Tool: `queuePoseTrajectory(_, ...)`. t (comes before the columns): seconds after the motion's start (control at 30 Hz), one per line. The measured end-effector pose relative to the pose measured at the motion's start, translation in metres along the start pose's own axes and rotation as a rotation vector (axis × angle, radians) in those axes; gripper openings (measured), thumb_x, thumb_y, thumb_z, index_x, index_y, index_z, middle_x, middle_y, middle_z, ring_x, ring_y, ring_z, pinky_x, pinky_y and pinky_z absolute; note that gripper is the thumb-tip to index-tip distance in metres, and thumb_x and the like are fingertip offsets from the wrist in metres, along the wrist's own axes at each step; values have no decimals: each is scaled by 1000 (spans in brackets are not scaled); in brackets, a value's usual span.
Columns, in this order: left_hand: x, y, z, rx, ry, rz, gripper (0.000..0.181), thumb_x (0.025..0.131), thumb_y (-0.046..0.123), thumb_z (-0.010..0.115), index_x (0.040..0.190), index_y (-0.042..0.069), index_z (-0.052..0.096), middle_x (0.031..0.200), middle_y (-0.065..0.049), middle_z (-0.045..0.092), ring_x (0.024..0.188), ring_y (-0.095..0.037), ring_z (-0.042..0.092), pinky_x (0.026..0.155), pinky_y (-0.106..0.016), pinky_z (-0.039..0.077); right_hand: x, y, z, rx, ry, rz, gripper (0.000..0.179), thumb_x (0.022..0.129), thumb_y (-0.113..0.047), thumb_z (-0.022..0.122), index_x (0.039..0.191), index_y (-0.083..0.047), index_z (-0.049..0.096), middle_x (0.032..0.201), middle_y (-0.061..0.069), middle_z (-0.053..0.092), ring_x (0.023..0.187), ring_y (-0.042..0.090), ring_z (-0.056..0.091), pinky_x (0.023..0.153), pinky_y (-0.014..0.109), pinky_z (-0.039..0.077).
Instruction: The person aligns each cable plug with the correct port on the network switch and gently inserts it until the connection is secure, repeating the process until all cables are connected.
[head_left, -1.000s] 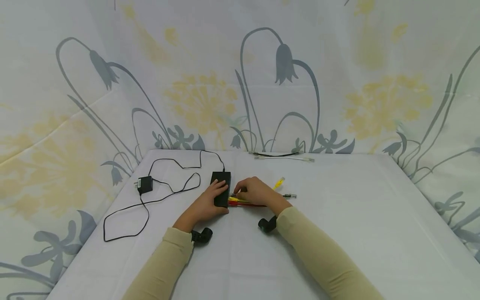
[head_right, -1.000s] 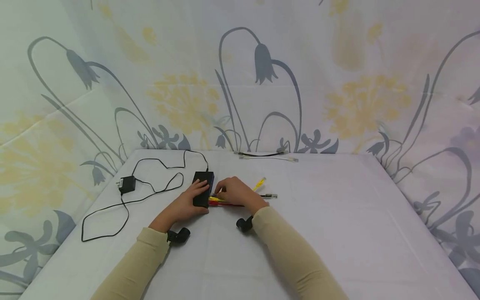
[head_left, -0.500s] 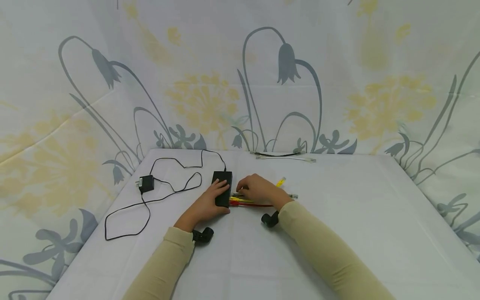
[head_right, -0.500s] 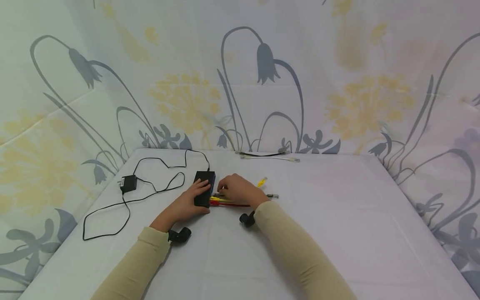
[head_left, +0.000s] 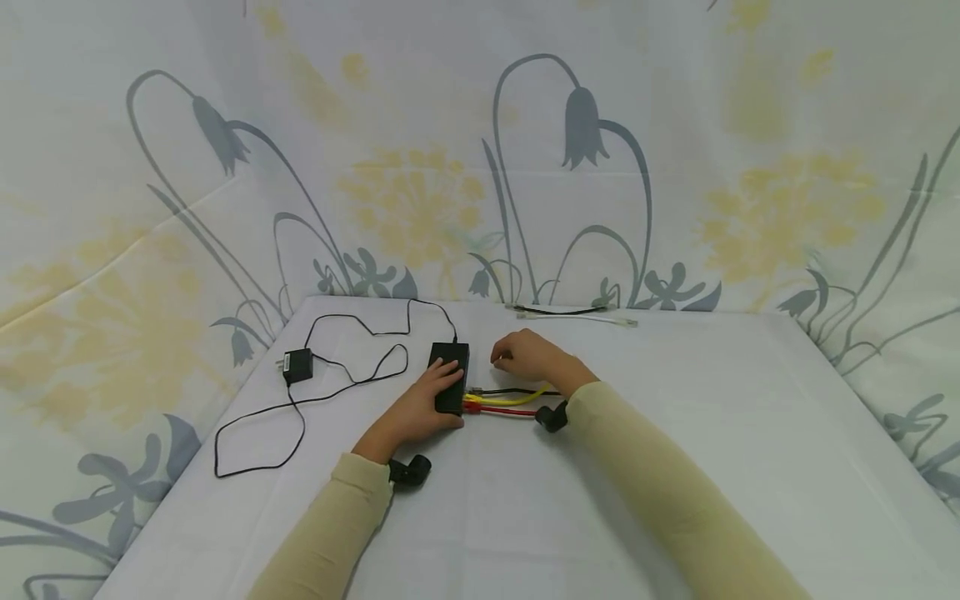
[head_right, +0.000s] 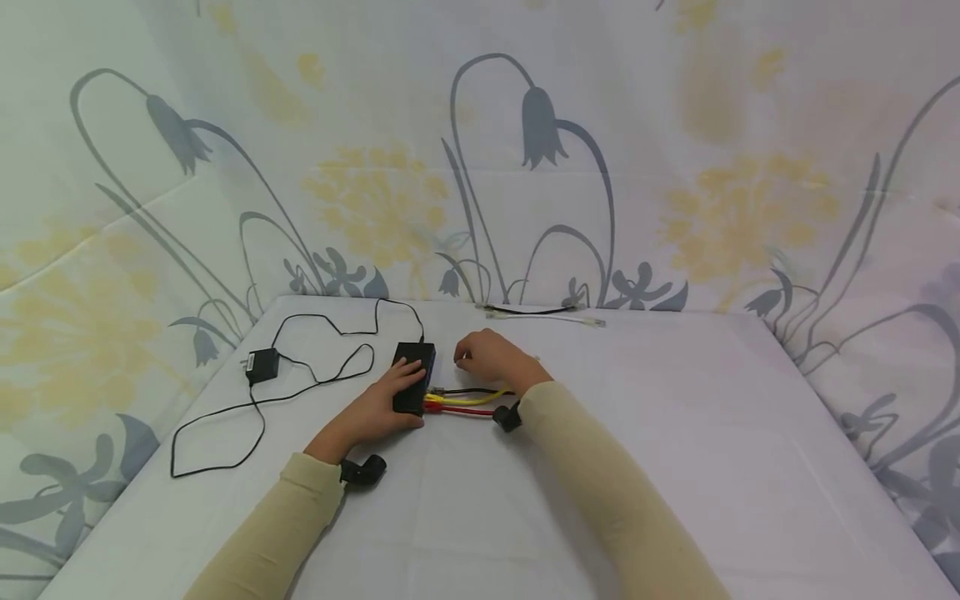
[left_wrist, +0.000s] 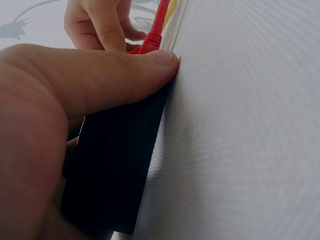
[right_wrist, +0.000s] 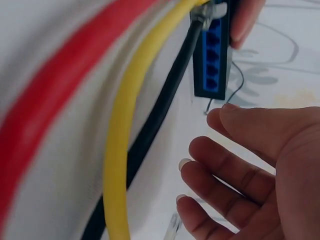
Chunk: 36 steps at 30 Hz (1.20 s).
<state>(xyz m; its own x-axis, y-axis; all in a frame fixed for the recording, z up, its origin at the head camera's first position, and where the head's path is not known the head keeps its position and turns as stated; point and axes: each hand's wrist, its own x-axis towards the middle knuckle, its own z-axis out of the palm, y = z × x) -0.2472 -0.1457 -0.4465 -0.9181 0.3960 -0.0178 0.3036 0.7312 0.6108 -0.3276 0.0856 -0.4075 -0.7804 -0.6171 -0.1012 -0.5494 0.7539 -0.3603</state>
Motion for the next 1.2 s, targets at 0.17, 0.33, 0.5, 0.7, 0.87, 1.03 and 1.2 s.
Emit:
queuePoseTrajectory(0.17, 0, 1, -1, 0, -6, -12, 82, 80, 29, 79, 150, 16, 38, 162, 2, 23, 152, -25, 7, 118, -54, 21, 4, 7, -4, -2, 8, 22, 22, 96, -20, 56, 112, -13, 71, 114, 6, 70, 101, 21, 64, 89, 39, 52)
queuePoseTrajectory(0.33, -1, 3, -3, -5, -8, -6, 81, 80, 28, 79, 150, 14, 39, 161, 1, 24, 152, -25, 6, 119, -54, 20, 8, 13, -7, -16, 36, 33, 24, 96, -21, 59, 115, -11, 69, 116, 10, 68, 108, 26, 62, 93, 41, 51)
queuePoseTrajectory(0.5, -1, 4, -3, 2, -12, -6, 81, 81, 28, 79, 150, 14, 39, 161, 0, 24, 152, -25, 6, 119, -53, 21, 10, 17, -11, -13, 57, 60, 26, 95, -20, 60, 118, -10, 68, 120, 11, 66, 113, 27, 60, 97, 42, 49)
queuePoseTrajectory(0.7, 0, 0, -1, 12, -10, -2, 81, 81, 29, 79, 150, 14, 39, 161, 1, 24, 152, -24, 6, 119, -52, 21, 13, 21, -17, 11, 79, 92, 31, 94, -19, 62, 122, -8, 65, 124, 14, 64, 116, 30, 58, 98, 44, 48)
queuePoseTrajectory(0.87, 0, -1, -1, 9, -10, 8, 81, 81, 29, 78, 150, 14, 38, 161, 1, 24, 152, -25, 6, 119, -52, 21, 14, 26, -19, 57, 70, 146, 36, 95, -19, 61, 129, -8, 61, 134, 16, 58, 125, 33, 53, 103, 46, 44)
queuePoseTrajectory(1.03, -1, -2, 0, 4, -10, 12, 81, 81, 29, 78, 150, 14, 38, 162, 1, 23, 152, -25, 6, 118, -53, 22, 16, 33, -21, 79, 80, 213, 44, 93, -18, 63, 135, -8, 56, 141, 16, 53, 133, 35, 46, 107, 48, 41)
queuePoseTrajectory(1.2, 0, -3, -1, 9, -6, 17, 81, 81, 29, 78, 150, 14, 38, 162, 2, 23, 152, -24, 6, 118, -51, 22, 20, 42, -21, 57, 93, 264, 49, 94, -21, 62, 140, -8, 52, 145, 16, 49, 137, 36, 41, 111, 50, 37)
